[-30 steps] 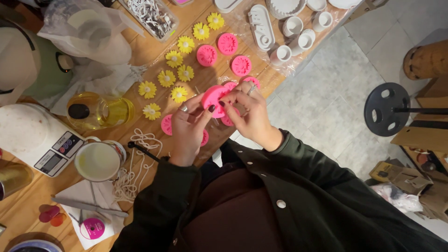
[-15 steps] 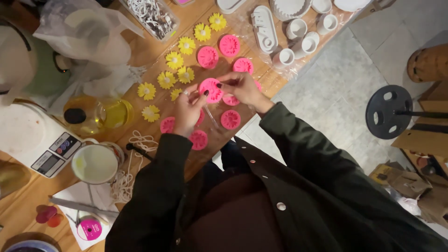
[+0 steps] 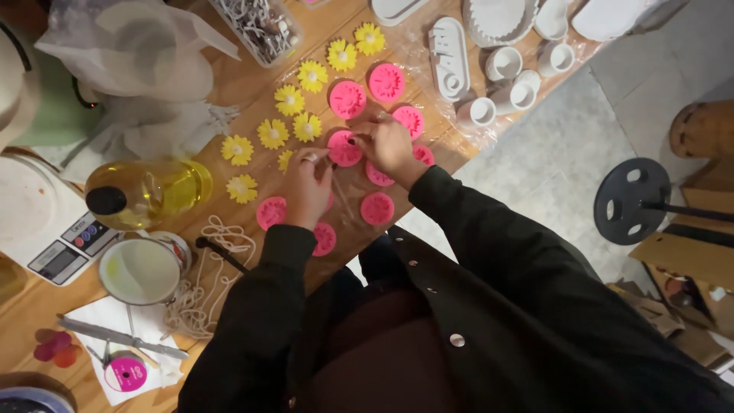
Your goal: Inserting wicks into flower-shaped silicone molds in a candle studio environment.
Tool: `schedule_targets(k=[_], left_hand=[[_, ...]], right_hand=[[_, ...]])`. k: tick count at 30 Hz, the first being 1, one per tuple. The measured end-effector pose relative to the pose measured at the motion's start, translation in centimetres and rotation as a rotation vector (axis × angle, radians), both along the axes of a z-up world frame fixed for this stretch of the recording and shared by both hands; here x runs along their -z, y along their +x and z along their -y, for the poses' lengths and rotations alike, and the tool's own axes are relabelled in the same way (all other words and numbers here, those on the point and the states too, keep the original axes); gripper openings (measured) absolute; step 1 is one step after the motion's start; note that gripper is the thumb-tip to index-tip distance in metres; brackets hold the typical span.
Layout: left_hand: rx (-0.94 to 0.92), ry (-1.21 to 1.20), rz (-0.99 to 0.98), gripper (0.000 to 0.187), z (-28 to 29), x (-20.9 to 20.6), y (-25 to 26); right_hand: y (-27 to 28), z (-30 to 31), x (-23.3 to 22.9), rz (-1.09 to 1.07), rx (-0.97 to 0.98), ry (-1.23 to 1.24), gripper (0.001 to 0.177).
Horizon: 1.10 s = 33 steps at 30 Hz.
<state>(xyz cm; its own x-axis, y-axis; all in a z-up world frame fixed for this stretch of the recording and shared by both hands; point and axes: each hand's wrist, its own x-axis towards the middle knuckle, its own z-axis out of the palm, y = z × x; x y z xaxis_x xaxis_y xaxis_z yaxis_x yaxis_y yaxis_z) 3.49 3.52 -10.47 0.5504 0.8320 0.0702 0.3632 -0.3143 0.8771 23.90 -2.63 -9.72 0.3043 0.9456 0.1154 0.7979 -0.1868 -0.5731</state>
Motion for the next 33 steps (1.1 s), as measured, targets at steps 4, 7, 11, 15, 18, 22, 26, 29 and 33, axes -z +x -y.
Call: schedule_targets(k=[4,7,11,15,18,22,26,29,33], left_hand=[[0.072,0.038,0.015,0.020,-0.6,-0.9,1.5],[0.077,0.247,-0.035,0.008,-1.1,-1.1,2.6],[0.109,0.310,-0.066,0.014,-1.8,-1.0,3.4],[0.140,0.310,-0.120,0.013,-2.1,-0.4,3.5],[0.138,0.275,-0.085,0.015,-1.9,-1.2,3.1],[0.147,0.187,-0.115,0.010,-1.4,-0.4,2.5],[0.231,0.430,-0.299,0.016,-1.1,-0.2,2.1],[0.269,0.511,-0.403,0.021,-0.7,-0.2,1.8],[0.319,0.534,-0.465,0.023,-0.8,-0.5,1.7]], right_hand=[[0.2,0.2,0.1,-0.030,0.031,-0.002,0.017],[0.1,0.8,-0.1,-0.045,0.042,0.003,0.010],[-0.3,1.0,-0.4,0.001,-0.054,0.078,0.014],[-0.7,0.4,-1.2,-0.012,-0.125,0.088,0.029],[-0.7,-0.2,-0.8,0.028,-0.197,0.091,0.033],[-0.5,-0.4,-0.7,-0.009,-0.247,0.158,0.030],[-0.7,0.0,0.0,0.082,-0.195,0.087,0.025],[-0.7,0.3,0.8,0.101,-0.185,0.084,0.025],[-0.5,0.3,1.5,0.093,-0.205,0.047,0.018]])
